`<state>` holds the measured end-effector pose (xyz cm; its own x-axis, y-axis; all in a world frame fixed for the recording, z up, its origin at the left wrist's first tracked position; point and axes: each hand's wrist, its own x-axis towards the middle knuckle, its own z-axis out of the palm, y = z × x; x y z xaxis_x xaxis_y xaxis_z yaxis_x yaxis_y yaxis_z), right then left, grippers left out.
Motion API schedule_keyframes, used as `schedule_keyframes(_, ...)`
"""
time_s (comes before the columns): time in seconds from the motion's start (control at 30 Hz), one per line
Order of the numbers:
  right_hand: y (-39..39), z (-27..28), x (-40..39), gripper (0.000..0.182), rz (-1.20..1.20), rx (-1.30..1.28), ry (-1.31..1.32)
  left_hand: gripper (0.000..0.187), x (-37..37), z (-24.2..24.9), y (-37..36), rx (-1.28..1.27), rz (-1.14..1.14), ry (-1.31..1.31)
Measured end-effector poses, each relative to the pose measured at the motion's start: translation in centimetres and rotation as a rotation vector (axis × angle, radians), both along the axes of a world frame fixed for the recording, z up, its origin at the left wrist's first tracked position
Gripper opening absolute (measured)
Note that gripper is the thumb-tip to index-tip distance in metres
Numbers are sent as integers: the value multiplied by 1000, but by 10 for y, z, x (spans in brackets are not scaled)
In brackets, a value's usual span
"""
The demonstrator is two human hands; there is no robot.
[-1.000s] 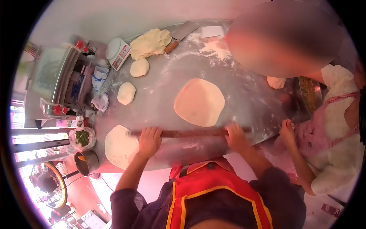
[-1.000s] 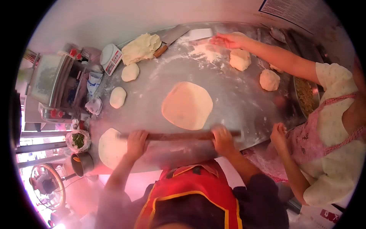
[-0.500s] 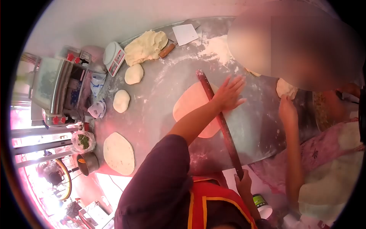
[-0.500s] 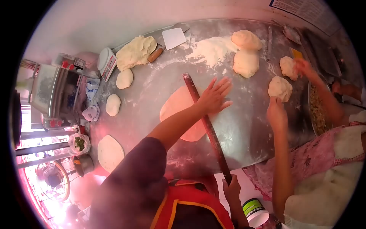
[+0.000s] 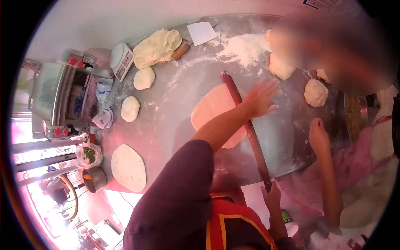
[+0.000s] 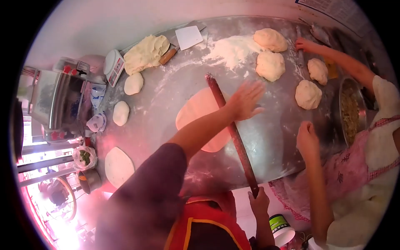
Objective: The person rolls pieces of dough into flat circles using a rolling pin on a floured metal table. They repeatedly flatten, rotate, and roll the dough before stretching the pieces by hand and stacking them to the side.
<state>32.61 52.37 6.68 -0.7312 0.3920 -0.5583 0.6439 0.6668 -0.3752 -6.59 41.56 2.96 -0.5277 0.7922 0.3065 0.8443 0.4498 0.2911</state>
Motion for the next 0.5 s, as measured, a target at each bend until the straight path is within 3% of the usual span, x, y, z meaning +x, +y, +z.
schedule_keyframes(0.07,-9,-5,5,37,13,4,4,76,4,0,-5,72,-104,-51)
schedule_keyframes(0.13,-40,-5,12,37,48,-23,-18,74,28,3,-72,-130,44,-121)
schedule_keyframes(0.2,-72,-13,16,39,95,-54,-55,74,44,2,-158,-148,55,-153)
schedule_keyframes(0.3,-103,-10,13,39,74,-53,-48,74,60,6,-213,-146,71,-143)
schedule_keyframes(0.4,-109,-12,18,38,55,-25,-19,74,39,3,-151,-60,-48,-196)
schedule_keyframes(0.5,-130,-9,4,38,2,-13,0,72,53,14,-158,-39,84,-238)
